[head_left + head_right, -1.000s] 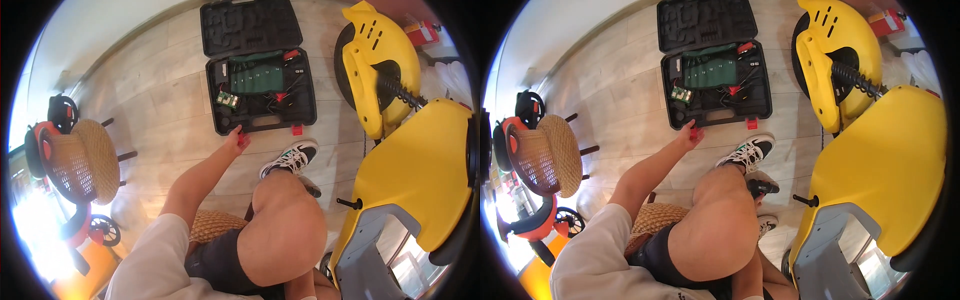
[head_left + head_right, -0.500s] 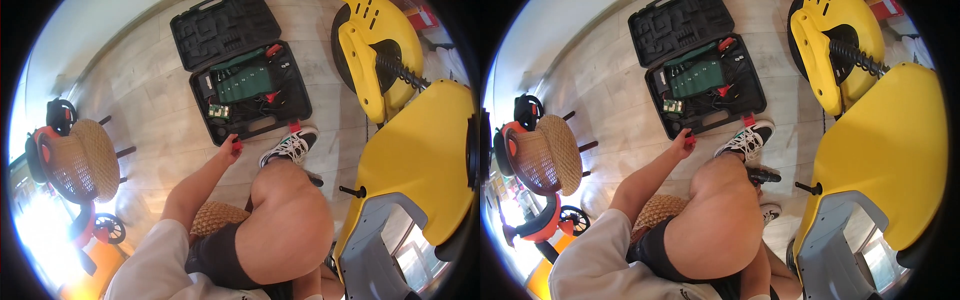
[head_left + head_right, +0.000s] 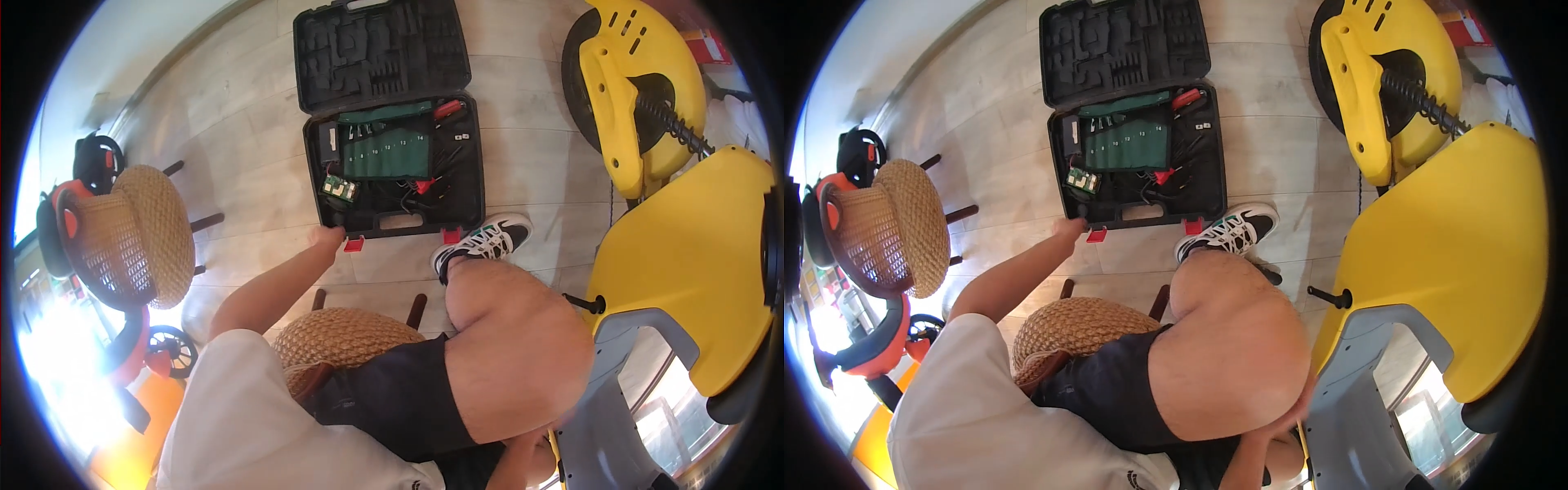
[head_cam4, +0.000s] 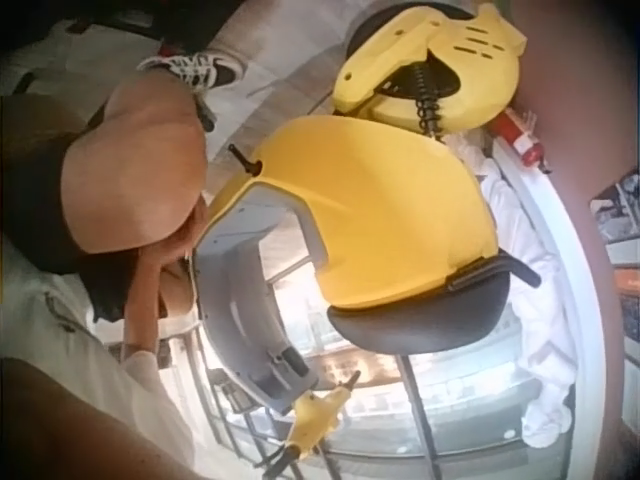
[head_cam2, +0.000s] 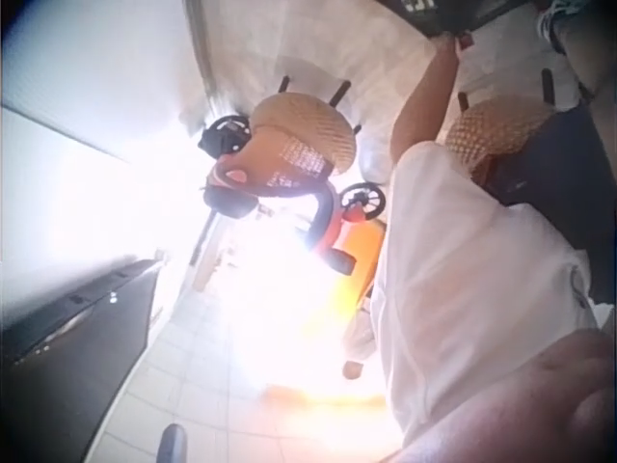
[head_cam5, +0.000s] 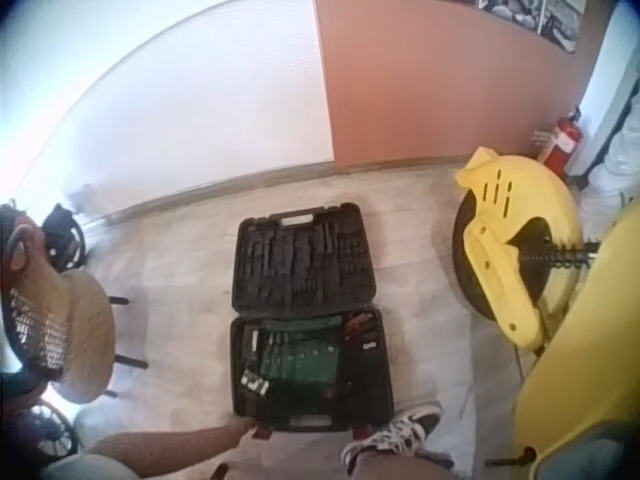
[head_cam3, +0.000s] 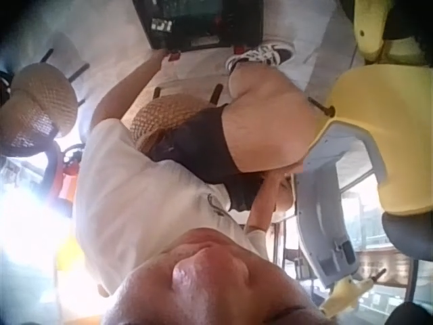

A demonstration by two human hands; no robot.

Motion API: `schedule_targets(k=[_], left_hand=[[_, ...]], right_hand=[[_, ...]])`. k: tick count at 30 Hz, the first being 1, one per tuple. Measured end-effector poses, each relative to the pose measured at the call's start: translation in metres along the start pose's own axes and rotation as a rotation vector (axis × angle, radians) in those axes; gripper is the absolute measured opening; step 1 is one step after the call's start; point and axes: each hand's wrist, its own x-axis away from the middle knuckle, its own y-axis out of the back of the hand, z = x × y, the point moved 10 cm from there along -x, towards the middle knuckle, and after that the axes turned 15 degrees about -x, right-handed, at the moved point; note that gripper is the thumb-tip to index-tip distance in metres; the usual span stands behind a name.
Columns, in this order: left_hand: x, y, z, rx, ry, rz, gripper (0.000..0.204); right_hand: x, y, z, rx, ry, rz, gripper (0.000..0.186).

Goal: Using an Allen key set to tighten or remove screws on a scooter panel.

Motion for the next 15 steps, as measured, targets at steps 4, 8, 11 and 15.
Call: schedule_targets(k=[4,8,11,15], left_hand=[[0.107,0.1,-0.163,-0.103,-1.109,-0.778,0.038],[0.136,0.129,-0.277,-0.376,-1.318,-1.071,0.051],[0.095,0.115,-0.311,-0.81,-1.112,-0.857,0.046],[0.097,0.135,-0.328,-0.77,-1.127,-0.891,0.027]], right_hand=[[0.014,-0.027,0.108,0.152,0.245,-0.237,0.019],[0.017,-0.11,0.184,0.223,0.774,0.223,0.048],[0.005,-0.126,0.17,0.585,0.542,0.25,0.023],[0.003,-0.11,0.168,0.54,0.551,0.206,0.019]])
